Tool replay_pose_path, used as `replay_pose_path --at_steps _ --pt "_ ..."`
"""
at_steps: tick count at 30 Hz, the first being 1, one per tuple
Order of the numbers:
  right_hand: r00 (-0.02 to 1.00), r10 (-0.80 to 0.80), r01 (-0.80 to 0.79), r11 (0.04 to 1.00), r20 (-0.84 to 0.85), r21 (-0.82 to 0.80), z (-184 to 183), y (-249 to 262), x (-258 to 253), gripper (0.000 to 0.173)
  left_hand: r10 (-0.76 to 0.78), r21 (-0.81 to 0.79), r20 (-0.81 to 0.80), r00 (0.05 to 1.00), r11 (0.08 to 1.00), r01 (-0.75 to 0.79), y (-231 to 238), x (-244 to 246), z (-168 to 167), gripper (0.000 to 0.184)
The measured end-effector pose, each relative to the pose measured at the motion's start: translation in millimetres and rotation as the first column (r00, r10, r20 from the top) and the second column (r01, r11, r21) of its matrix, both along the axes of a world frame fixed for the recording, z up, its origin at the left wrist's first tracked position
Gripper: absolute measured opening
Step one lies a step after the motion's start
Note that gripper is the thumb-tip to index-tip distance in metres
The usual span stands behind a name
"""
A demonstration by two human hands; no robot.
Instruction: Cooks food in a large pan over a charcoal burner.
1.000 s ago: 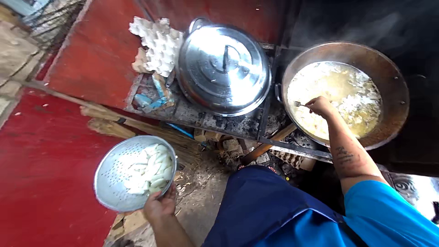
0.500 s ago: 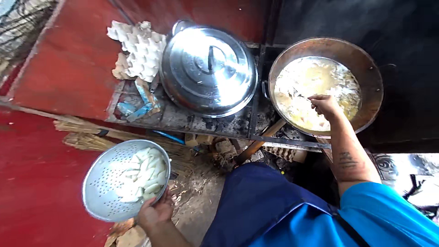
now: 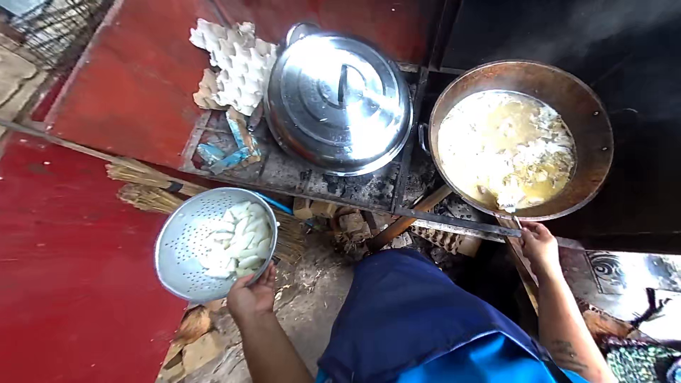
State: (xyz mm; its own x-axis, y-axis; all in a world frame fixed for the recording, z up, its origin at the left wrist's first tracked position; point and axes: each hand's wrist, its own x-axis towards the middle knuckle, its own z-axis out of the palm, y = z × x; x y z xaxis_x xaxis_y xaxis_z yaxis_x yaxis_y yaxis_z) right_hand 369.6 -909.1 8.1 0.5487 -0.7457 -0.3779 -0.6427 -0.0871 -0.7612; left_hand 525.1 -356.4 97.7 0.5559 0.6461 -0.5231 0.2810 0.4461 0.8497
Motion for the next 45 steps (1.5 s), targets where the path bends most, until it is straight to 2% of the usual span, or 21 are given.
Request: replay_pose_path --at_steps 3,8,17,22,27,29,33,35,38,40,43,45 --pt "0.996 -0.065 0.069 0.995 0.058 -0.07 -4.7 5.8 -16.4 0.028 -0.025 0.003 -0.011 1.0 1.0 0.025 -0.3 6.4 -0.5 0.02" --pt "0.99 -0.064 0.049 0.991 -0.125 -0.124 10.2 -3.5 -34.9 0.03 -0.094 0.044 -0.008 0.996 0.995 0.095 2.1 17.3 -0.8 0.019" --pt "0.971 -0.087 0.063 0.992 -0.224 -0.11 21.7 -10.0 -55.3 0.03 -0.154 0.035 0.046 0.987 0.988 0.152 -4.7 26.9 0.0 0.02" --pt "0.94 -0.037 -0.005 0.992 -0.339 -0.123 35.0 -19.7 -53.6 0.032 -0.166 0.033 0.031 0.986 0.986 0.165 -0.7 21.0 -3.4 0.018" --pt "0.945 -0.017 -0.035 0.988 -0.328 -0.15 33.1 -29.7 -62.0 0.031 -0.136 0.032 0.027 0.99 0.99 0.135 7.3 13.8 -4.8 0.018" --pt "0.917 -0.025 -0.063 0.977 -0.399 -0.205 46.9 -28.9 -53.1 0.033 -0.126 0.034 0.028 0.992 0.992 0.125 10.1 12.0 -6.3 0.018" --pt "0.792 -0.042 -0.191 0.93 -0.609 -0.313 72.0 -24.7 -9.8 0.037 -0.098 0.033 0.027 0.995 0.995 0.097 10.0 11.0 -2.5 0.022" --pt "0.766 -0.068 -0.227 0.902 -0.639 -0.368 78.3 -33.9 9.1 0.037 -0.088 0.032 0.029 0.996 0.996 0.087 9.8 11.1 -1.4 0.021" --pt "0.781 -0.121 -0.208 0.874 -0.613 -0.438 76.8 -69.5 33.5 0.032 -0.1 0.041 0.039 0.994 0.994 0.099 11.0 7.5 -1.1 0.019" --pt "0.76 -0.123 -0.198 0.892 -0.638 -0.407 75.6 -96.3 54.3 0.029 -0.121 0.045 0.026 0.992 0.992 0.12 12.0 4.0 0.4 0.019" --pt "0.682 -0.092 -0.215 0.923 -0.725 -0.319 61.8 -131.7 89.5 0.034 -0.125 0.034 0.035 0.992 0.992 0.124 14.0 -3.6 1.8 0.018" --pt "0.689 -0.037 -0.232 0.935 -0.724 -0.268 48.3 -146.3 109.8 0.037 -0.126 0.026 0.056 0.99 0.992 0.124 17.5 -11.4 0.3 0.02"
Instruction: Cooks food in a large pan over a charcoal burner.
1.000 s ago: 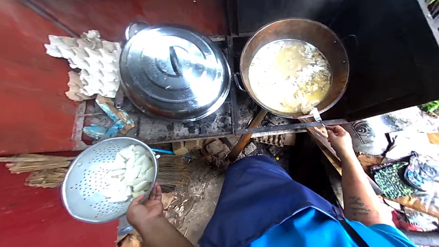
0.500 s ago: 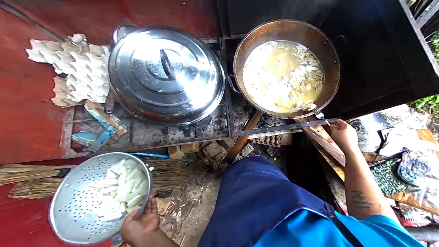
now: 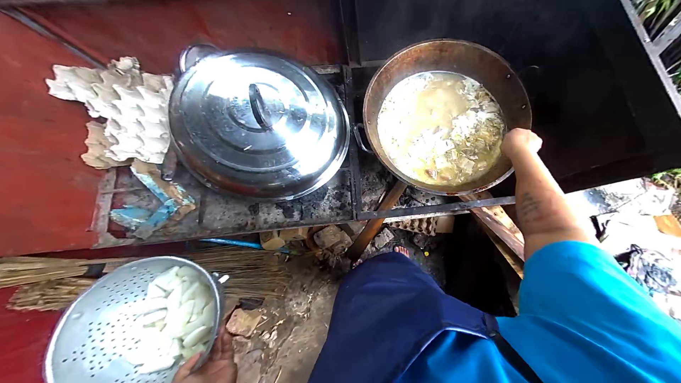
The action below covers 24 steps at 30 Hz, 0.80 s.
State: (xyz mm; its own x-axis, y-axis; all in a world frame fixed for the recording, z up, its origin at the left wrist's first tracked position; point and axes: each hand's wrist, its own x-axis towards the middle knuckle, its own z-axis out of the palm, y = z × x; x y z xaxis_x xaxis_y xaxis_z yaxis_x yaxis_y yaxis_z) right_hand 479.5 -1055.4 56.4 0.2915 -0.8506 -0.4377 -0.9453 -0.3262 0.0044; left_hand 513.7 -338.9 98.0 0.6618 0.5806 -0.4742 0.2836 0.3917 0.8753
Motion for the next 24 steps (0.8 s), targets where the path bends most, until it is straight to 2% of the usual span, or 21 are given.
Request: replay_pose_path --at_steps 5,9,13,17,20,24 --pt "0.99 0.114 -0.123 0.987 0.086 0.106 -15.6 9.2 50.0 0.042 0.033 0.024 -0.018 0.999 0.999 -0.033 -1.5 -15.0 1.9 0.021" --pt "0.961 0.266 -0.275 0.946 0.073 0.171 -9.2 42.4 76.7 0.035 0.073 0.032 -0.021 0.997 0.997 -0.072 -4.1 -18.5 -0.2 0.019" --pt "0.891 0.453 -0.451 0.868 0.04 0.208 -4.7 71.9 83.4 0.028 0.08 0.025 -0.009 0.997 0.996 -0.08 -6.7 -13.5 -2.3 0.02" --pt "0.822 0.549 -0.568 0.807 0.15 0.16 16.0 78.1 70.4 0.032 0.055 0.032 -0.005 0.998 0.998 -0.055 -11.4 -8.5 -2.8 0.019" --pt "0.847 0.482 -0.501 0.865 0.223 0.035 33.7 45.5 49.9 0.036 0.056 0.024 -0.002 0.998 0.998 -0.056 -16.9 -6.7 -1.9 0.02" --pt "0.965 0.186 -0.171 0.981 0.185 -0.093 30.3 -17.6 31.8 0.03 0.048 0.015 0.004 0.999 0.999 -0.048 -27.4 -10.2 1.7 0.024"
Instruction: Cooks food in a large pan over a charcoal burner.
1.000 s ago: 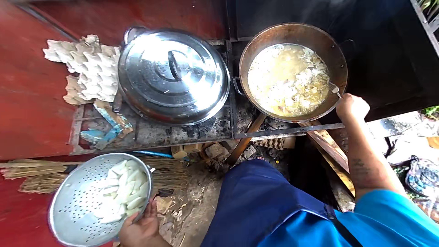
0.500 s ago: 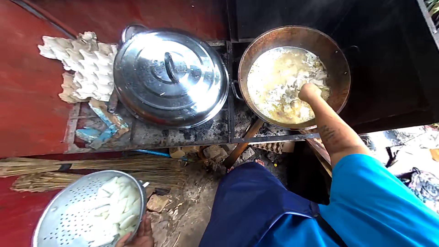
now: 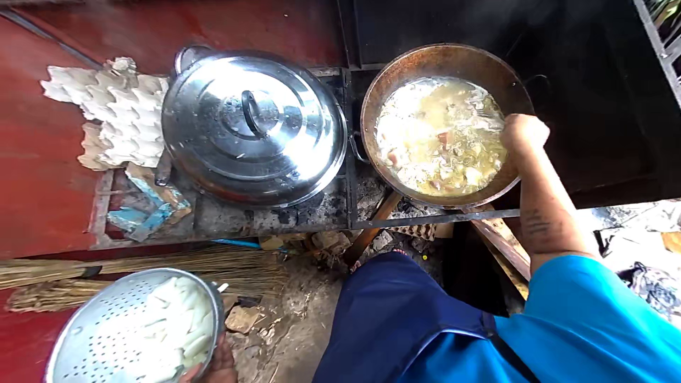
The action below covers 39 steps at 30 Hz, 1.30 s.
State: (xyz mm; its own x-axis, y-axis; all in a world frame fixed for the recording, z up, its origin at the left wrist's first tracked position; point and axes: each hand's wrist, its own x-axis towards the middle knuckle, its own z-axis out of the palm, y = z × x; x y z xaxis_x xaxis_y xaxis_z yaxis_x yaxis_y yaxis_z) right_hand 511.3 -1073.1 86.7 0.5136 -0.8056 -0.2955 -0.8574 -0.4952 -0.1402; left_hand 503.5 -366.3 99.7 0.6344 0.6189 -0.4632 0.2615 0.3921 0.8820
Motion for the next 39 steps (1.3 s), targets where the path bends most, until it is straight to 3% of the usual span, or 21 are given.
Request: replay_pose_path --at_steps 3,6,17,22,24,28,34,39 --pt "0.979 -0.181 0.181 0.983 -0.09 -0.01 -15.0 -27.6 -0.5 0.035 0.005 -0.014 0.002 1.0 1.0 -0.005 -5.6 -6.2 0.3 0.025" --pt "0.977 -0.191 0.196 0.979 -0.098 0.049 -37.2 -43.7 5.8 0.039 0.036 -0.019 -0.004 0.999 0.999 -0.036 -12.4 -12.2 1.5 0.025" --pt "0.964 0.236 -0.206 0.954 -0.124 0.218 -53.1 2.8 67.2 0.031 0.166 -0.009 -0.004 0.986 0.986 -0.166 -27.7 -40.5 7.3 0.021" --pt "0.947 0.312 -0.306 0.949 -0.077 0.075 -6.5 63.7 62.9 0.026 0.191 -0.003 0.004 0.982 0.982 -0.191 -29.6 -50.4 7.5 0.02" --pt "0.93 0.362 -0.356 0.93 -0.061 0.091 3.9 83.2 57.9 0.025 0.206 -0.015 0.006 0.979 0.978 -0.206 -29.3 -52.7 6.1 0.018" --pt "0.876 0.472 -0.442 0.867 -0.098 0.229 -23.4 104.0 62.6 0.026 0.228 -0.014 0.011 0.974 0.974 -0.228 -26.6 -56.8 4.0 0.018" --pt "0.905 0.356 -0.424 0.782 0.232 0.457 -84.8 96.0 67.0 0.029 0.237 -0.001 -0.019 0.971 0.971 -0.237 -24.3 -57.4 4.2 0.017" --pt "0.86 0.359 -0.494 0.763 0.363 0.417 -83.1 95.0 56.8 0.03 0.233 0.009 -0.026 0.972 0.972 -0.233 -15.3 -53.1 3.6 0.019"
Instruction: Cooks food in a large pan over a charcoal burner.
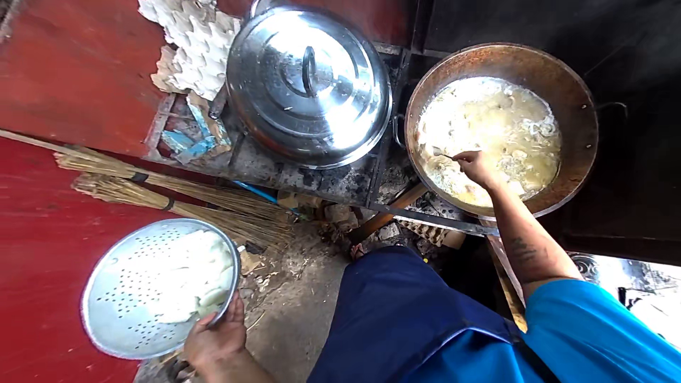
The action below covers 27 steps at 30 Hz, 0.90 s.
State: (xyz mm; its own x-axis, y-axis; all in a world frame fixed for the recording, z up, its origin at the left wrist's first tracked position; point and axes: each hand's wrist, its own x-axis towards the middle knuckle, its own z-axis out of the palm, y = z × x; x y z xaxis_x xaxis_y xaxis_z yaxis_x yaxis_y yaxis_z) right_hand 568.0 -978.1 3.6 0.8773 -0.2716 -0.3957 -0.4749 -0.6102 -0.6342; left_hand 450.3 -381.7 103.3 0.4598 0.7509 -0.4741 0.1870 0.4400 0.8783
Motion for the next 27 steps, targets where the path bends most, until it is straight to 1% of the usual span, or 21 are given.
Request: replay_pose_path --at_steps 3,5,6,9,11,13,16,18,20,22,24,26,27 --pt "0.999 0.037 -0.038 0.999 -0.024 -0.032 2.2 5.1 -3.3 0.03 0.002 0.001 -0.005 1.0 1.0 -0.002 4.2 5.4 1.1 0.017" --pt "0.999 0.036 -0.039 0.996 -0.04 -0.08 8.1 12.9 -7.1 0.029 -0.005 -0.007 -0.001 1.0 1.0 0.005 6.1 7.9 2.2 0.018" --pt "0.998 0.033 -0.038 0.993 -0.053 -0.112 13.2 17.0 -10.0 0.029 -0.006 -0.006 -0.004 1.0 1.0 0.006 7.7 9.4 2.6 0.018" --pt "0.991 -0.029 -0.003 0.969 -0.129 -0.246 43.6 29.4 -21.8 0.034 -0.015 -0.013 -0.001 1.0 1.0 0.015 13.8 14.0 1.8 0.019" --pt "0.994 -0.067 0.031 0.936 -0.091 -0.35 50.6 34.2 -38.3 0.03 -0.015 -0.004 -0.002 1.0 1.0 0.015 15.8 16.0 1.5 0.019" --pt "0.993 -0.064 0.02 0.915 -0.095 -0.403 52.4 36.8 -46.4 0.025 -0.03 0.012 -0.014 0.999 0.999 0.03 16.2 18.0 2.5 0.018" --pt "0.984 -0.012 -0.066 0.904 -0.18 -0.422 50.3 39.9 -44.7 0.026 -0.042 0.005 -0.023 0.999 0.999 0.042 17.7 20.3 3.8 0.019" --pt "0.987 0.025 -0.092 0.899 -0.16 -0.429 39.9 37.9 -43.0 0.025 -0.039 -0.001 -0.023 0.999 0.999 0.039 19.3 20.9 3.2 0.019" --pt "0.991 0.044 -0.097 0.891 -0.127 -0.443 36.9 33.6 -41.8 0.023 -0.04 -0.004 -0.02 0.999 0.999 0.039 20.9 20.1 2.8 0.019" --pt "0.99 0.044 -0.101 0.884 -0.133 -0.457 48.0 32.0 -40.4 0.022 -0.043 -0.004 -0.015 0.999 0.999 0.043 22.6 18.4 3.1 0.019" --pt "0.976 0.048 -0.143 0.872 -0.211 -0.467 62.1 32.3 -34.8 0.025 -0.039 -0.003 -0.012 0.999 0.999 0.039 24.2 16.7 4.1 0.019" --pt "0.967 0.055 -0.17 0.869 -0.25 -0.465 61.3 31.6 -30.0 0.027 -0.026 -0.003 -0.012 1.0 1.0 0.026 25.8 15.6 4.4 0.018" --pt "0.971 0.058 -0.164 0.866 -0.232 -0.472 60.1 31.1 -29.4 0.026 -0.017 -0.004 -0.012 1.0 1.0 0.017 26.9 15.0 3.8 0.018"
